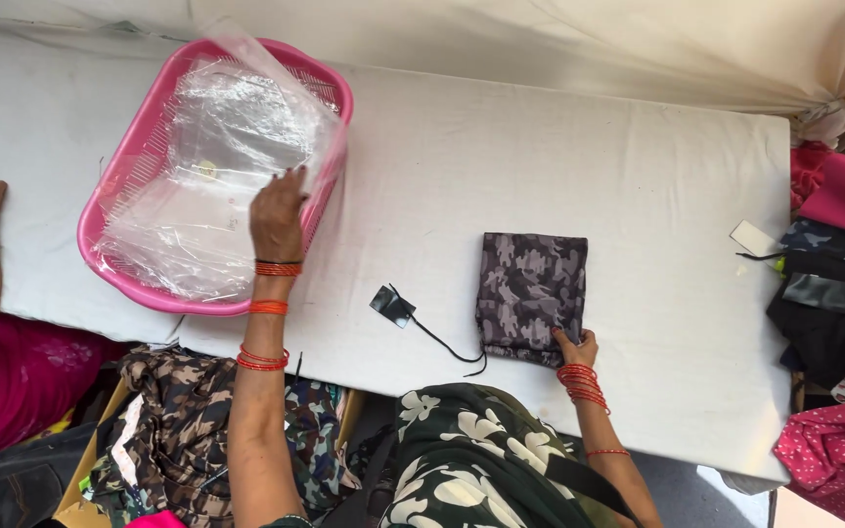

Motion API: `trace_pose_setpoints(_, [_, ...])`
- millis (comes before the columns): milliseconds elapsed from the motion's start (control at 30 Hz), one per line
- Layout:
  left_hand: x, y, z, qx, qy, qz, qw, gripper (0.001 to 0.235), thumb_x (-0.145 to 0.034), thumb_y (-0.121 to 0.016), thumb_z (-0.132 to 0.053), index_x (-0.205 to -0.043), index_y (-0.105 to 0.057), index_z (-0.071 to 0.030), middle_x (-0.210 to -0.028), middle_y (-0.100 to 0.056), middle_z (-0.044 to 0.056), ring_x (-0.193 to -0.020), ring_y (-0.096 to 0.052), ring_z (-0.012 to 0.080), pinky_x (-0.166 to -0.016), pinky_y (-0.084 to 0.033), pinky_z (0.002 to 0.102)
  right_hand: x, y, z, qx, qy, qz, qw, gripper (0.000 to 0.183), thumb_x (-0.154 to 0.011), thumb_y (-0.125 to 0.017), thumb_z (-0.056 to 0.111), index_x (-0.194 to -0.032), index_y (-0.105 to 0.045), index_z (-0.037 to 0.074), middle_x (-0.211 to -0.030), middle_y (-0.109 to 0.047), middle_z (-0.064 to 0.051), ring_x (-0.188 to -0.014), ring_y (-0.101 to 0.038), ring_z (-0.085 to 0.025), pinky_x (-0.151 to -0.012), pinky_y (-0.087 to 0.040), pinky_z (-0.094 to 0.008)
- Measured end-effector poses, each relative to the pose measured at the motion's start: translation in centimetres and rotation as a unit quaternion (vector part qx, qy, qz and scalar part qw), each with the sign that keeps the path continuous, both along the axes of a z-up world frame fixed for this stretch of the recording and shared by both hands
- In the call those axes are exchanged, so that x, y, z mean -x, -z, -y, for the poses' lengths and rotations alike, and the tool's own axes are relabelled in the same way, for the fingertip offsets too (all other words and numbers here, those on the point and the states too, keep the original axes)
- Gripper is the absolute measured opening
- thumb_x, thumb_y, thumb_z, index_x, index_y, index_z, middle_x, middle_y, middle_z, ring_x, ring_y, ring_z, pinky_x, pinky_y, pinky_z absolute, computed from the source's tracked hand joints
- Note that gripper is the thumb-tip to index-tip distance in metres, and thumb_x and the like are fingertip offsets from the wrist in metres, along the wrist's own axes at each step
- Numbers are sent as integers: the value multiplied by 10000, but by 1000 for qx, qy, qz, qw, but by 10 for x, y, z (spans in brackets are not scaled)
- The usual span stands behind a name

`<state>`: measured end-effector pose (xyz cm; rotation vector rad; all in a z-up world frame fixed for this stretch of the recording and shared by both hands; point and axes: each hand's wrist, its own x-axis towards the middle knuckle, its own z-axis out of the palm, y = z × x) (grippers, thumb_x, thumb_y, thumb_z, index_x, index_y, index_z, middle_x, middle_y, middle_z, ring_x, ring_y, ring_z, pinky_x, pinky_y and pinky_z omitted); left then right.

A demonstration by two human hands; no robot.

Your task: The person folds a pair of camouflage-patterned pants on a white table, smoothing and aligning the fabric. They then place the folded pants into a clear plastic bag, seal it, and set the packaged item aside on the table.

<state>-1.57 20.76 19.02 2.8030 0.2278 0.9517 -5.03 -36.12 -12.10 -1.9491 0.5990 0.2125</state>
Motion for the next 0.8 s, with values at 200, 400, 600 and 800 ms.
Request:
trace_pose_setpoints(200, [14, 48, 131, -219, 273, -75, 933, 751, -951, -587, 60, -1546, -440, -375, -1660, -350, 26, -1538, -303, 253, -1282, -235, 553, 16, -35, -34, -403, 189, 23, 895, 632, -697, -870, 142, -1229, -541, 47, -1116, -687, -106, -955, -692, -199, -808, -602, -365])
trace_pose_setpoints(400, [21, 93, 167, -284, 339, -232, 867, 697, -966, -545, -58, -1535, -359, -415, -1633, -340, 35, -1513, -291, 303, -1252, -125, 615, 27, -10, -20, -506, 200, -53, 838, 757, -708, -874, 41, -1323, -434, 12, -1187, -672, -164, -1052, -699, -281, -886, -631, -441])
trace_pose_setpoints(600, [12, 67, 130, -326, 238, -172, 898, 725, -951, -573, -86, -1550, -348, -426, -1598, -419, 27, -1502, -372, 293, -1259, -102, 573, 23, -13, -20, -477, 189, -90, 853, 804, -725, -887, 72, -1345, -381, -11, -1262, -599, -225, -1060, -687, -310, -858, -634, -465])
trace_pose_setpoints(800, [-12, 12, -9, -185, -187, -114, 958, 690, -1052, -595, -52, -1679, -321, -143, -1526, -460, 249, -867, -728, 259, -619, -597, 332, 26, -12, -19, -464, 204, -94, 857, 785, -725, -871, 67, -1328, -371, 6, -1257, -604, -226, -1066, -689, -309, -865, -645, -466])
